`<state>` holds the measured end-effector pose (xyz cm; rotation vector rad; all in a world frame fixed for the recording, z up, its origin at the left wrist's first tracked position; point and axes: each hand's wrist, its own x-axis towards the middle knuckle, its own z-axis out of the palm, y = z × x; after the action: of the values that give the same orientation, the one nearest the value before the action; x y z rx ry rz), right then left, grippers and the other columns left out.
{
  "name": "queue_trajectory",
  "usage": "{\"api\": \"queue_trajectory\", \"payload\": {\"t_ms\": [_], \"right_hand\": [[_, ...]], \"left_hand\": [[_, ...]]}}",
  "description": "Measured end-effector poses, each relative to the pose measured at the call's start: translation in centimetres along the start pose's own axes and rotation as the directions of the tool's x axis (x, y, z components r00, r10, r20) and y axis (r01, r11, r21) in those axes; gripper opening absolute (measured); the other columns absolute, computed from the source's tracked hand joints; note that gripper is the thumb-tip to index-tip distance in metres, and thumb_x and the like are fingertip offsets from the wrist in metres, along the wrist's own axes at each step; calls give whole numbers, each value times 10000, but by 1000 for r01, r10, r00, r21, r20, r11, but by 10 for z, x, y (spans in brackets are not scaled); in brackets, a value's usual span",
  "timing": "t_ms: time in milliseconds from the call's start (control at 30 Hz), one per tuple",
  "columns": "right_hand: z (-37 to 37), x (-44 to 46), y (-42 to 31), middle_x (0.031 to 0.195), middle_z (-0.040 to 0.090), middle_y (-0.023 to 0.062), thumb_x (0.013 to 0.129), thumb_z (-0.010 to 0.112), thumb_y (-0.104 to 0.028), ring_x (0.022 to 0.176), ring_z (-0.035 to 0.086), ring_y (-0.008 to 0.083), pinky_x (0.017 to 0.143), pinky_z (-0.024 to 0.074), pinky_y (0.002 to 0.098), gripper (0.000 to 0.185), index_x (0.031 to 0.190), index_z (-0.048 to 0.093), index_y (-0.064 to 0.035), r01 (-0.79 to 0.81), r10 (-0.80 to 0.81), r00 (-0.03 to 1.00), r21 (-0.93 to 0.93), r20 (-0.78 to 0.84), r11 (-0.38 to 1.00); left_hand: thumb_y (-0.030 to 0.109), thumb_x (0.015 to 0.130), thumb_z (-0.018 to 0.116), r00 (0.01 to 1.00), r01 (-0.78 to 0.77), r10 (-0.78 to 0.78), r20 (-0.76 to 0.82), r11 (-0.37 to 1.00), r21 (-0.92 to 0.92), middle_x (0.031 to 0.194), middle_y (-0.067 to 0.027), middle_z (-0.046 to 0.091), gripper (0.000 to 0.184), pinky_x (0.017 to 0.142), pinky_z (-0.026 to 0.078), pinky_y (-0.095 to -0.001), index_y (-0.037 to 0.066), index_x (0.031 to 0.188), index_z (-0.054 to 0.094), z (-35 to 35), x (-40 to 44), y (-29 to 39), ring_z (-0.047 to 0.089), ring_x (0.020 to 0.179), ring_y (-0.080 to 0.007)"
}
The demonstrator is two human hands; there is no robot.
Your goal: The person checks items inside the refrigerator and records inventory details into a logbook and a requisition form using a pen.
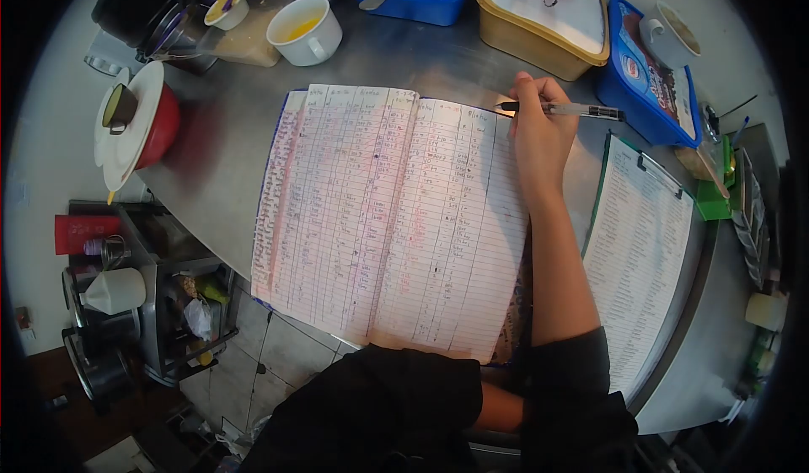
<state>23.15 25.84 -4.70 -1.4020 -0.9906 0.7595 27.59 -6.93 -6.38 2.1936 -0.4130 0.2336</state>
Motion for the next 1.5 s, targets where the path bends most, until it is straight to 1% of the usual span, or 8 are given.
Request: {"api": "queue_trajectory", "payload": {"t_ms": [267,567,900,1300,1367,1433,1467,1500], "right_hand": [[-3,2,-9,502,446,-23,867,583,-189,447,378,38,420,262,224,260,664,533,-34,-103,99,994,100,47,990],[-6,5,-12,507,435,-27,874,570,-233,465,375,39,452,264,224,279,673,537,-42,-163,158,983,46,98,986],[3,-2,-11,531,447,-22,872,572,-200,511,357,45,476,262,239,271,674,514,-24,-102,105,991,-31,84,994],[1,1,-8,537,465,-12,882,564,-234,519,388,53,494,298,251,288,688,528,-25,-97,101,991,-52,89,994],[-1,-2,-10,562,480,-11,884,578,-232,525,401,45,489,318,232,278,702,542,-25,5,-7,999,35,52,999],[-17,-18,-50,603,513,0,866,621,-189,539,422,46,483,329,205,230,716,552,-29,-35,45,999,424,-13,905],[-33,-22,-67,648,549,25,881,605,-207,521,444,50,476,349,195,210,789,562,-23,175,-167,984,369,-53,913],[-48,-29,-82,693,585,50,896,588,-224,502,466,55,469,369,186,211,862,571,-16,365,-359,930,302,-79,880]], "left_hand": [[145,756,515,999,-14,15,33,1000,-16,972,-204,603,252,818,476,-431,-28,917,602,-13,1,-10,559,1000,-350],[141,754,518,999,-6,8,34,999,-49,956,-197,607,243,801,484,-422,-25,910,602,-18,4,-14,568,981,-341],[137,751,521,997,-13,19,74,997,-79,938,-189,612,234,782,493,-412,-21,902,603,-16,2,-11,577,960,-331],[132,748,525,988,-40,54,147,994,-98,917,-180,618,222,760,504,-400,-17,892,604,-9,3,-6,589,935,-319],[131,747,525,982,-54,69,176,995,-89,913,-179,619,220,756,506,-398,-16,890,604,-6,4,-6,591,931,-316],[130,746,526,971,-81,93,222,995,-62,909,-177,620,218,752,508,-396,-15,889,605,-2,3,-6,593,927,-314],[130,746,526,966,-83,93,242,995,-52,908,-177,620,217,750,509,-395,-15,888,605,-2,2,-7,594,925,-313],[130,746,527,961,-85,94,261,995,-48,906,-176,621,216,748,510,-394,-14,887,605,-1,1,-8,595,923,-312]]}}
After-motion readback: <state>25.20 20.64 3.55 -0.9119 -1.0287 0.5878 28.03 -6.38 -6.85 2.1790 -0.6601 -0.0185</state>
